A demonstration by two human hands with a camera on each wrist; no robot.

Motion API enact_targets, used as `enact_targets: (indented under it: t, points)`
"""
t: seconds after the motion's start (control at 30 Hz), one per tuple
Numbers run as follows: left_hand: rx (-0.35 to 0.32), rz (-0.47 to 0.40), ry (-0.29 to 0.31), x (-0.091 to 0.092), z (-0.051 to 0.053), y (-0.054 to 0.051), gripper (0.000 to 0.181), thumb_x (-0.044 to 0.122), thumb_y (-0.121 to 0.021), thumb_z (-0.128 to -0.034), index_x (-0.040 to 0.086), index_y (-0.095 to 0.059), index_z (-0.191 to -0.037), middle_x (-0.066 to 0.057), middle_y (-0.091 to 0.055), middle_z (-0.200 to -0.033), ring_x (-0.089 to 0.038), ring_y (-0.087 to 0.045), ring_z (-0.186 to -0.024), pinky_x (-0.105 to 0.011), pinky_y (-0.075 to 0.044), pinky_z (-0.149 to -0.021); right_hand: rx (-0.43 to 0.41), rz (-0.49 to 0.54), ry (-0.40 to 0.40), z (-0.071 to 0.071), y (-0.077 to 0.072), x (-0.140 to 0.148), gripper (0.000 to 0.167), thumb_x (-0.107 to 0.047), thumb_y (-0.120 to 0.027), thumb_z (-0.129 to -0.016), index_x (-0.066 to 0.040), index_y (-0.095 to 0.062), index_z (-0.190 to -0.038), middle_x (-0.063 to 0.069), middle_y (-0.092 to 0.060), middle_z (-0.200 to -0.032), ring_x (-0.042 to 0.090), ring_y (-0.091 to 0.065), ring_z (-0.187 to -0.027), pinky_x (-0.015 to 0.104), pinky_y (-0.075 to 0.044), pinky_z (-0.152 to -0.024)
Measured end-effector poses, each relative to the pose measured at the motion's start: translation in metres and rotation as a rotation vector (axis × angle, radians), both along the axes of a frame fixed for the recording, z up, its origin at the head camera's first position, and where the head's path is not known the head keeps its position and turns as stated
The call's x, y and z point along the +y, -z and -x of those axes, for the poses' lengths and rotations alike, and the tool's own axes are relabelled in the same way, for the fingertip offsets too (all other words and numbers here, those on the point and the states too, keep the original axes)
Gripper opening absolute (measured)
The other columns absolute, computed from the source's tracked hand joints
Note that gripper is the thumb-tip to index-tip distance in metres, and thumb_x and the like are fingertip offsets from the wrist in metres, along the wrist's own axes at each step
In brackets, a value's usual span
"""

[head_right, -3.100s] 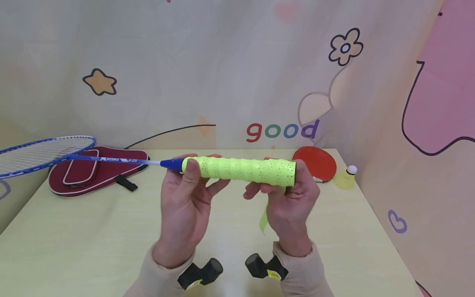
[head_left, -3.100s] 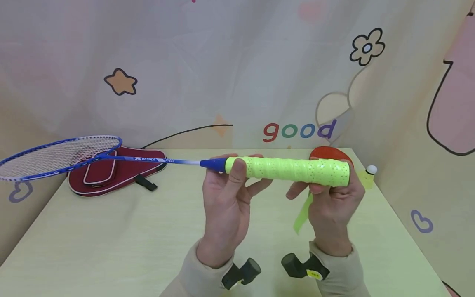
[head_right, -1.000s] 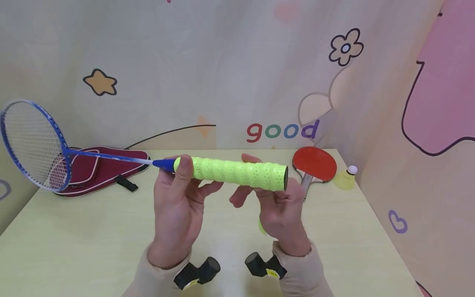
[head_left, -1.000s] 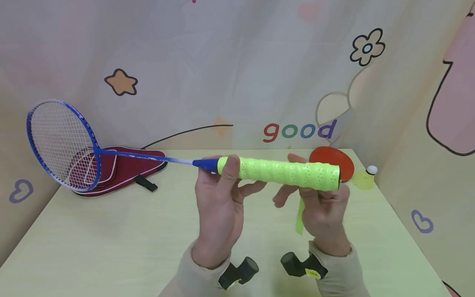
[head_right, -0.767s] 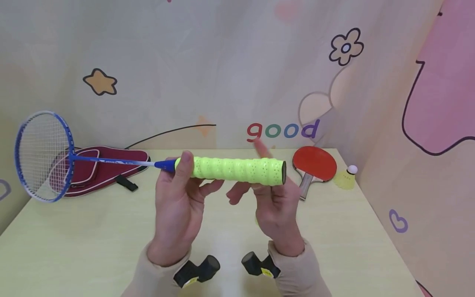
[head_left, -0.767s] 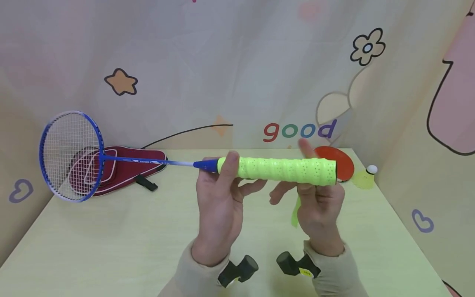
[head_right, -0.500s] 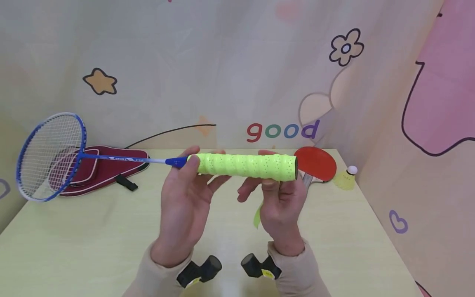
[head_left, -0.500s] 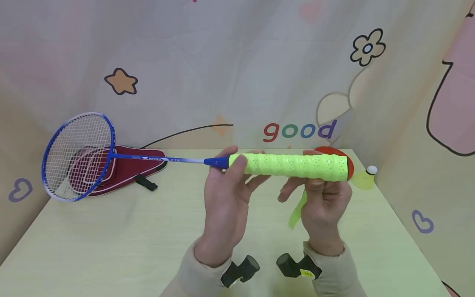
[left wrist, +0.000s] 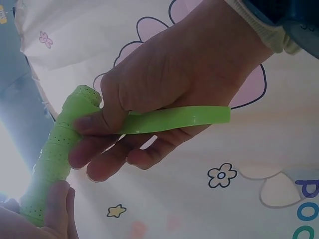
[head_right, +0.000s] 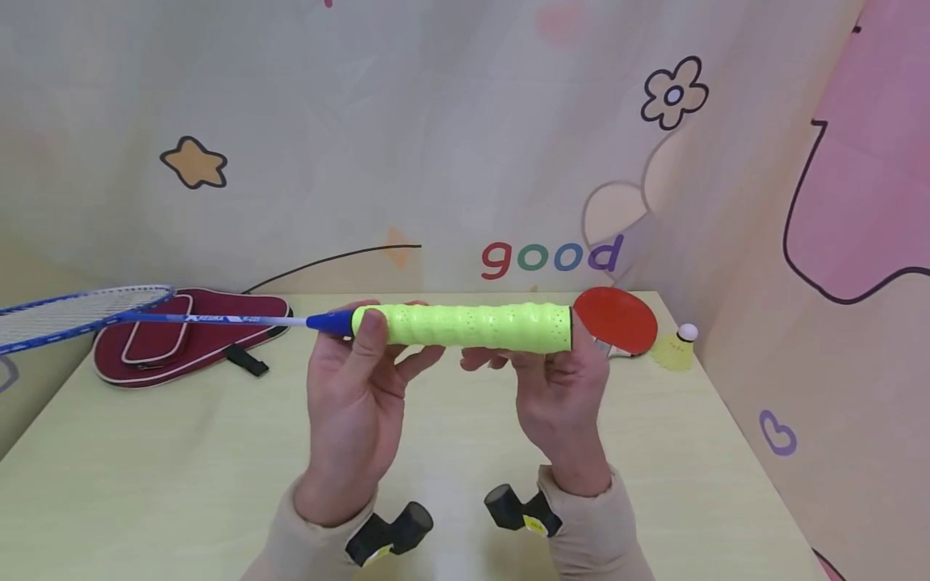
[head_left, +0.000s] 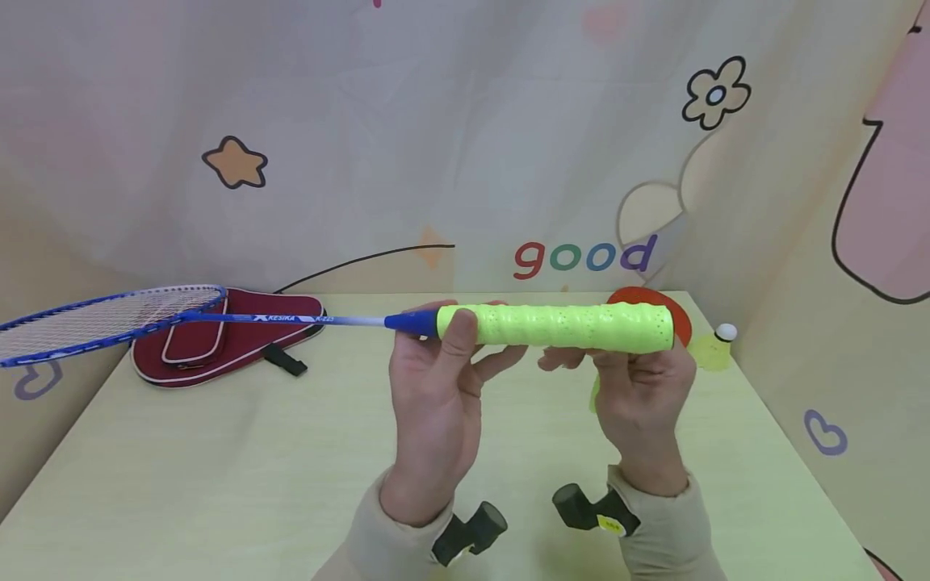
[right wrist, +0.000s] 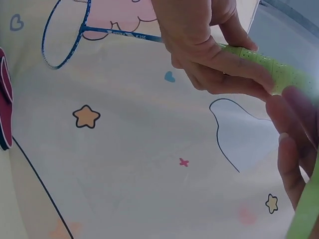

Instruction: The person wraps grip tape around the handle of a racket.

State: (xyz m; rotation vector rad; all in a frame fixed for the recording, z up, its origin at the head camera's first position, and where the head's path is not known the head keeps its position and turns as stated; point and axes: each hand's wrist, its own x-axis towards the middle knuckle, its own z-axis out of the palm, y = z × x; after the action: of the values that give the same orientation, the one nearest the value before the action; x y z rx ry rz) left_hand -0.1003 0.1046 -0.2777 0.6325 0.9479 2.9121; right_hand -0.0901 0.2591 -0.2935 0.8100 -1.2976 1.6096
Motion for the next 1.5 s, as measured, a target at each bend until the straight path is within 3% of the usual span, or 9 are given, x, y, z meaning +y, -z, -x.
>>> enact_targets:
  t: [0.1,0.3,0.67,0.87,1.03,1.2,1.43,1.5]
  points:
    - [-0.008,0.006,0.011,0.001,0.0,0.0,0.021,0.014,-0.062,-0.096,0.005,-0.045,-0.106,-0.013,-0.065,-0.099,-0.023,-0.07,-0.088,-0.046,-0.057,-0.081,-0.025,-0.025,-0.004,-0.001,0.001,0.002,0.006,0.014,-0.051,-0.09,0.016,-0.055,-0.088,0.018,-0.065,-0.071,0.023,-0.069,-0.056,0.029,-0.057,-0.061]
    - [-0.013,0.007,0.013,0.0,-0.001,0.001,0.018,0.015,-0.062,-0.0967,0.006,-0.047,-0.102,-0.01,-0.063,-0.097,-0.022,-0.069,-0.09,-0.046,-0.058,-0.079,-0.058,-0.048,-0.073,-0.002,0.004,0.004,0.024,0.002,-0.055,-0.096,0.019,-0.053,-0.114,0.015,-0.068,-0.081,0.021,-0.069,-0.056,0.03,-0.055,-0.076]
    - [-0.036,0.029,0.021,0.0,0.0,0.001,0.022,0.016,-0.063,-0.0963,0.006,-0.046,-0.105,-0.009,-0.058,-0.098,-0.023,-0.07,-0.085,-0.048,-0.058,-0.078,0.009,-0.033,-0.055,-0.001,0.003,-0.001,0.022,0.002,-0.057,-0.095,0.019,-0.055,-0.108,0.017,-0.067,-0.066,0.021,-0.068,-0.053,0.029,-0.058,-0.069]
    - [0.044,0.014,0.058,0.0,-0.003,0.0,0.029,0.0,-0.056,-0.0959,0.008,-0.042,-0.121,-0.016,-0.062,-0.117,-0.031,-0.064,-0.108,-0.049,-0.05,-0.096,-0.002,-0.012,-0.03,0.001,0.0,-0.001,0.026,-0.005,-0.058,-0.097,0.019,-0.053,-0.104,0.018,-0.066,-0.066,0.022,-0.067,-0.051,0.029,-0.058,-0.06]
    - [0.112,-0.012,0.051,0.0,-0.002,0.001,0.032,-0.006,-0.051,-0.0969,0.007,-0.04,-0.123,-0.018,-0.061,-0.119,-0.038,-0.061,-0.114,-0.052,-0.045,-0.1,-0.063,-0.04,-0.038,-0.001,0.0,0.004,0.028,-0.009,-0.058,-0.097,0.018,-0.053,-0.101,0.02,-0.069,-0.076,0.025,-0.07,-0.059,0.026,-0.052,-0.05]
    - [0.132,0.005,0.005,-0.001,-0.001,0.0,0.031,0.003,-0.058,-0.096,0.005,-0.04,-0.121,-0.017,-0.061,-0.115,-0.036,-0.063,-0.109,-0.053,-0.047,-0.096,-0.089,-0.082,-0.062,-0.002,-0.001,0.008,0.024,-0.003,-0.055,-0.097,0.019,-0.052,-0.106,0.022,-0.069,-0.093,0.027,-0.071,-0.072,0.027,-0.054,-0.055]
    - [0.112,0.012,0.01,-0.002,-0.001,-0.001,0.033,0.016,-0.065,-0.0928,0.005,-0.043,-0.116,-0.015,-0.064,-0.112,-0.029,-0.065,-0.105,-0.05,-0.051,-0.093,-0.089,-0.035,-0.065,-0.002,0.001,0.01,0.019,0.003,-0.055,-0.096,0.019,-0.059,-0.105,0.019,-0.07,-0.098,0.025,-0.072,-0.07,0.028,-0.057,-0.062]
    - [0.096,0.008,0.013,-0.002,0.0,-0.001,0.033,0.018,-0.066,-0.092,0.006,-0.045,-0.114,-0.014,-0.065,-0.11,-0.027,-0.065,-0.103,-0.048,-0.052,-0.091,-0.094,-0.032,-0.098,-0.002,0.002,0.011,0.025,-0.001,-0.055,-0.097,0.018,-0.058,-0.113,0.018,-0.071,-0.099,0.025,-0.072,-0.069,0.029,-0.058,-0.066]
